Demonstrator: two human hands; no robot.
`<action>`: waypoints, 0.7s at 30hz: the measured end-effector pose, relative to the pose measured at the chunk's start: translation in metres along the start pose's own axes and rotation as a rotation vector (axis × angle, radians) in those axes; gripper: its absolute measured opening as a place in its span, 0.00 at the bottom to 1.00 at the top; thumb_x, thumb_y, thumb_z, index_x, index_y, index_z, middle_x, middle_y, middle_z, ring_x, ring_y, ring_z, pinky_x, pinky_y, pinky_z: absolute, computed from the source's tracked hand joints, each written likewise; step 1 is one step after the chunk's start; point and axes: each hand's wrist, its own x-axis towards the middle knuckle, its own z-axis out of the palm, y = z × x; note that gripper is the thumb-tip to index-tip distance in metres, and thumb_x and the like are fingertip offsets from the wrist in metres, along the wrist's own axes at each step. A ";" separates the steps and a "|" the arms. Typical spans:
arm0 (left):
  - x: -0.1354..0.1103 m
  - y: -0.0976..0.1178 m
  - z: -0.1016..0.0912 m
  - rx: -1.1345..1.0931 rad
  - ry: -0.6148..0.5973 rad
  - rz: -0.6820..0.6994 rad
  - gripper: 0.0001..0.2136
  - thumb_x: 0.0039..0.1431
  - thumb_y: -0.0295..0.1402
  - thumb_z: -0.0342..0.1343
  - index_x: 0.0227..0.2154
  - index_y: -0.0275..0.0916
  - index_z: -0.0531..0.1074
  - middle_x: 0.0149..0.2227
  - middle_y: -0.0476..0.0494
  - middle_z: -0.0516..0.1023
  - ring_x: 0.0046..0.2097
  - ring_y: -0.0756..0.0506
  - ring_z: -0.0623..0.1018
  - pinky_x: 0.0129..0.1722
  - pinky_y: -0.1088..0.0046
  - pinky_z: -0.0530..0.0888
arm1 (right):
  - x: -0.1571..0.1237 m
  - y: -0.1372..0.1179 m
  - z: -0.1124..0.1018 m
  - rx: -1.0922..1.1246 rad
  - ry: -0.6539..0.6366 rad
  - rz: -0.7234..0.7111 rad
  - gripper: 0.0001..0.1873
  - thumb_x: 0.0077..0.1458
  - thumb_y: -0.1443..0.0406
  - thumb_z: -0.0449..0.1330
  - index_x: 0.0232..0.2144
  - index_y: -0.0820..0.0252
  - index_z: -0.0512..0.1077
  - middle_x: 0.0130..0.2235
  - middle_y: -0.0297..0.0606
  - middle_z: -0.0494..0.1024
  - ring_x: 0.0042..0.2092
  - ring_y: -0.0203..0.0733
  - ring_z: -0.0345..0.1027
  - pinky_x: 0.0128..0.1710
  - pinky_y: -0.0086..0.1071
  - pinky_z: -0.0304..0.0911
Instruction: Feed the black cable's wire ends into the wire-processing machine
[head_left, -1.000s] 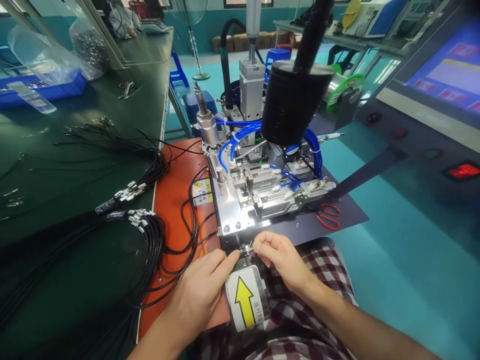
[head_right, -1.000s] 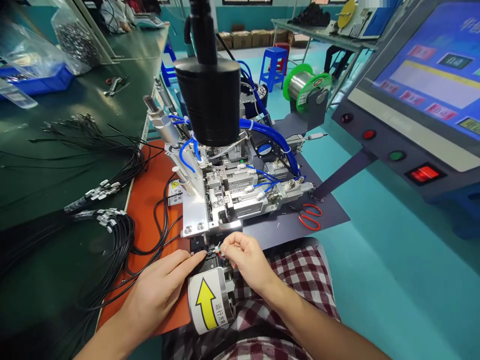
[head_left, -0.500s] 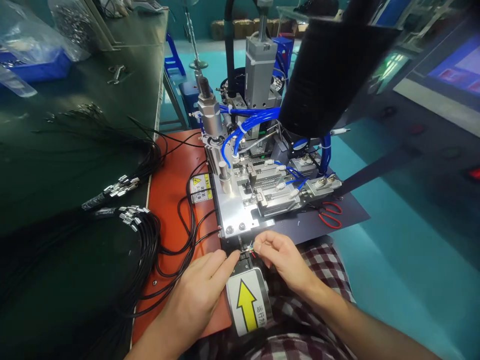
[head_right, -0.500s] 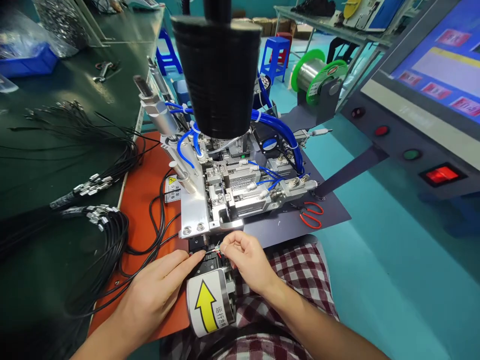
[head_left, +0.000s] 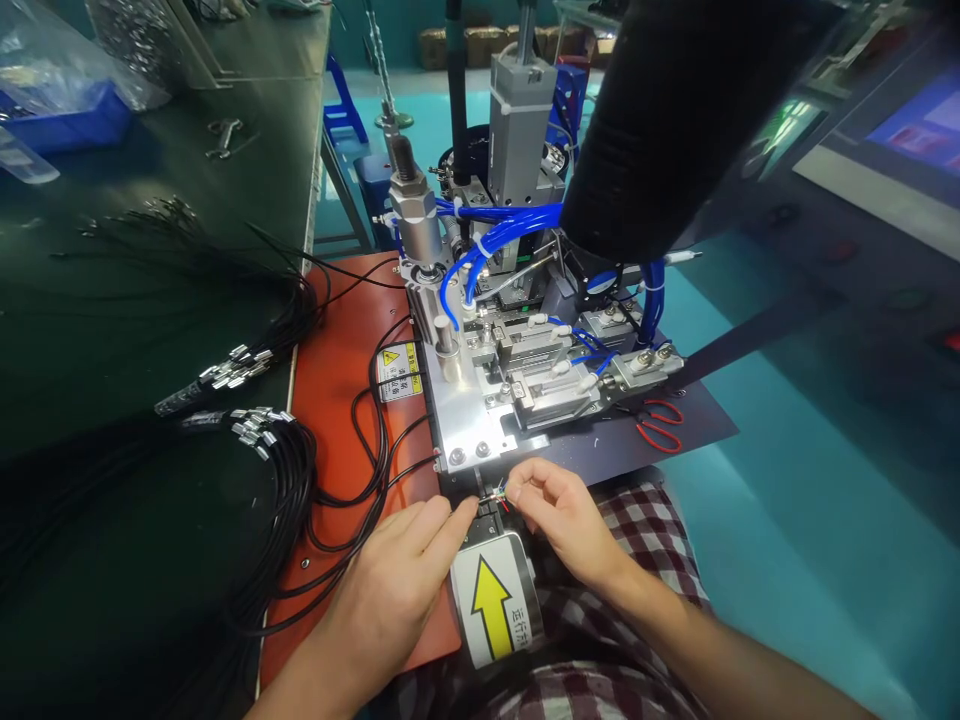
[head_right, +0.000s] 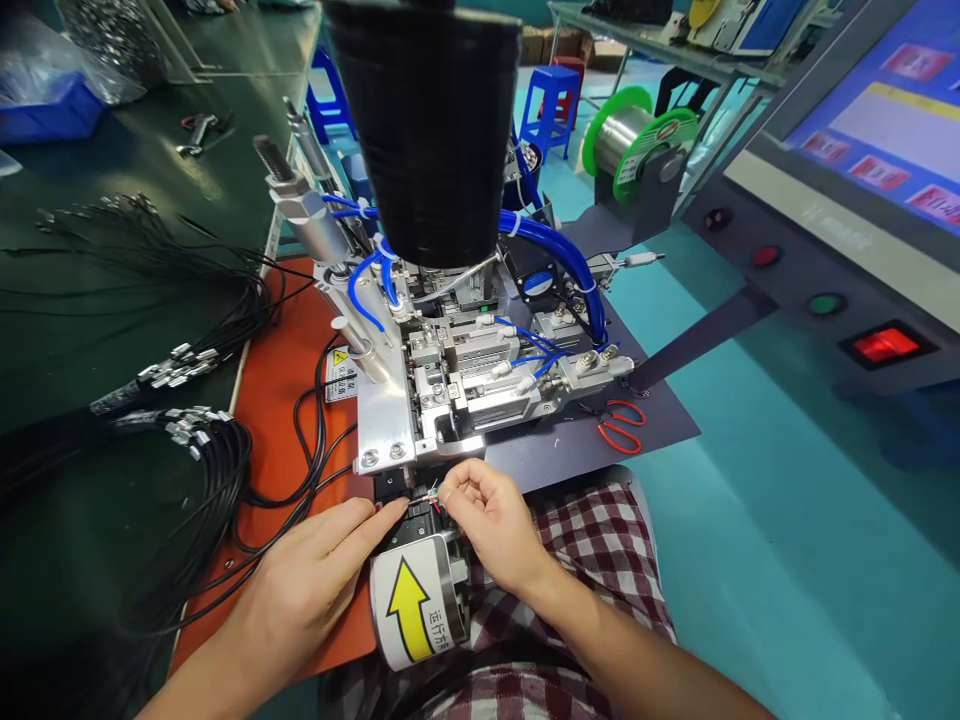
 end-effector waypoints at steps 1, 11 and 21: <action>0.000 0.000 0.000 0.007 -0.001 -0.001 0.14 0.64 0.20 0.41 0.48 0.27 0.68 0.32 0.41 0.73 0.31 0.46 0.72 0.28 0.72 0.71 | -0.001 0.000 0.001 -0.010 0.006 -0.014 0.12 0.54 0.59 0.58 0.25 0.59 0.64 0.21 0.26 0.60 0.23 0.32 0.49 0.23 0.29 0.47; -0.002 -0.001 0.001 0.023 -0.007 0.007 0.14 0.65 0.21 0.41 0.49 0.27 0.67 0.32 0.40 0.73 0.32 0.46 0.72 0.28 0.71 0.71 | -0.004 0.007 0.003 -0.026 0.050 -0.017 0.10 0.55 0.61 0.57 0.25 0.59 0.66 0.23 0.28 0.63 0.24 0.33 0.53 0.22 0.28 0.50; 0.002 0.000 0.002 0.005 0.010 0.021 0.14 0.65 0.21 0.41 0.48 0.26 0.68 0.32 0.40 0.72 0.31 0.47 0.72 0.28 0.72 0.71 | -0.001 -0.005 0.000 -0.102 0.086 -0.039 0.10 0.53 0.60 0.58 0.27 0.62 0.68 0.22 0.28 0.63 0.23 0.32 0.51 0.22 0.29 0.49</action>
